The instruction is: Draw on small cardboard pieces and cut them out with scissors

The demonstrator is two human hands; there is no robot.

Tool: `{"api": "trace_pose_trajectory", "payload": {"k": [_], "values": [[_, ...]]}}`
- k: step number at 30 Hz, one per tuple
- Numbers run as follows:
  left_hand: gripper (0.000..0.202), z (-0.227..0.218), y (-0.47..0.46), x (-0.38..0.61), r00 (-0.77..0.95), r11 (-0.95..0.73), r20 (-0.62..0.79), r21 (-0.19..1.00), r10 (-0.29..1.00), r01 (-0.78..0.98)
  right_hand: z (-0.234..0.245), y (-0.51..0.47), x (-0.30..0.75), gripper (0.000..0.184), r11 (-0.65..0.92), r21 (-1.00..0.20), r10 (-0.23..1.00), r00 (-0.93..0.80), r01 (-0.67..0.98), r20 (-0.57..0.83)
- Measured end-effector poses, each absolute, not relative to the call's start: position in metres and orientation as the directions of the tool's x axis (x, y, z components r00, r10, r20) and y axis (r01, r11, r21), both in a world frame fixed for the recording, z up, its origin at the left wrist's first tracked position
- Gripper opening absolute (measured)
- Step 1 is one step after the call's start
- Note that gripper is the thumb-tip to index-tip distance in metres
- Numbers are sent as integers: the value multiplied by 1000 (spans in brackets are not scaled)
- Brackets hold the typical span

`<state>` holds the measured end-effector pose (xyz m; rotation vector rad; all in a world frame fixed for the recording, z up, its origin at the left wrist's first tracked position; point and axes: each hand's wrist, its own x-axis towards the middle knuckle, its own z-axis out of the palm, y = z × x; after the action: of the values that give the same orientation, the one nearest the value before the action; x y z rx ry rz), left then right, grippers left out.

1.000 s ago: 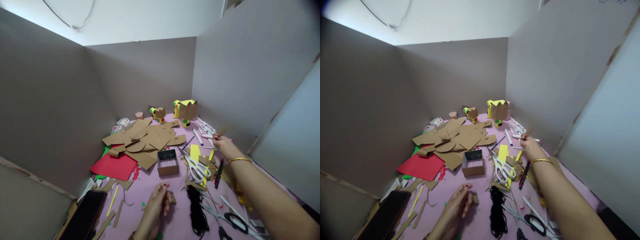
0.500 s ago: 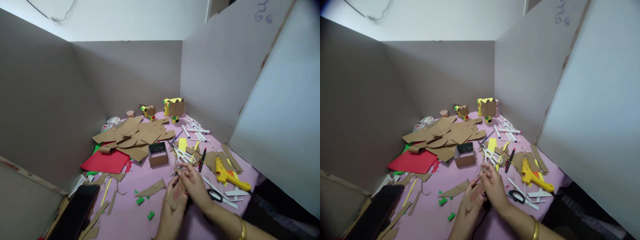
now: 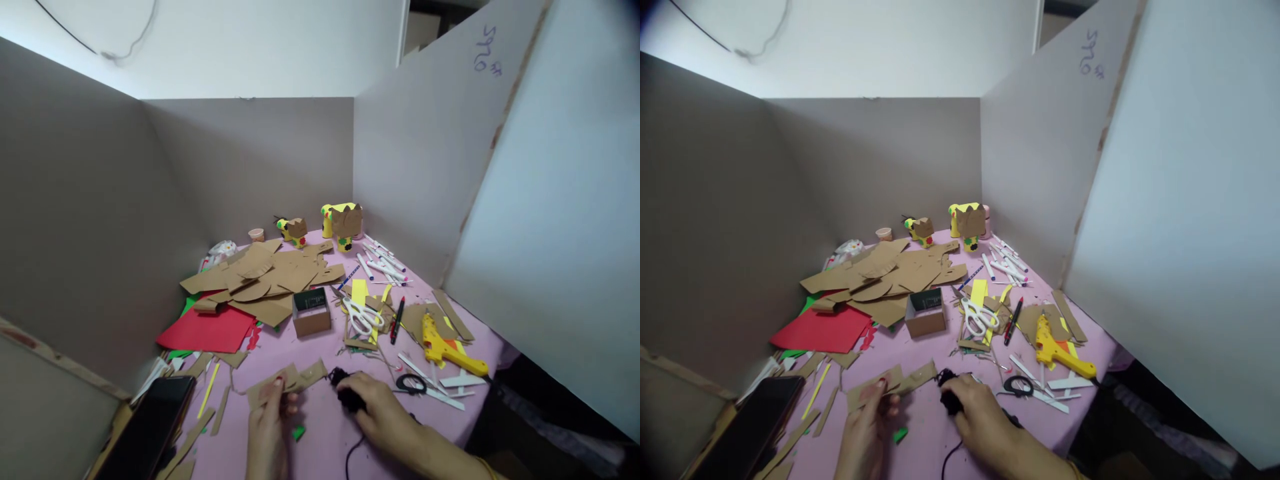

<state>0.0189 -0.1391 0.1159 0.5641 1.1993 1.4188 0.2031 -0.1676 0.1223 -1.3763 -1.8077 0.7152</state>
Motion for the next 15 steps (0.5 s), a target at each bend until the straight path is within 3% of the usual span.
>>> {"api": "trace_pose_trajectory", "payload": {"k": [7, 15], "values": [[46, 107, -134, 13, -243, 194, -305, 899, 921, -393, 188, -122, 287, 28, 243, -856, 890, 247, 457, 384], [51, 95, -142, 19, -158, 278, -326, 924, 932, -264, 237, -57, 368, 31, 247, -790, 667, 493, 561, 558]]}}
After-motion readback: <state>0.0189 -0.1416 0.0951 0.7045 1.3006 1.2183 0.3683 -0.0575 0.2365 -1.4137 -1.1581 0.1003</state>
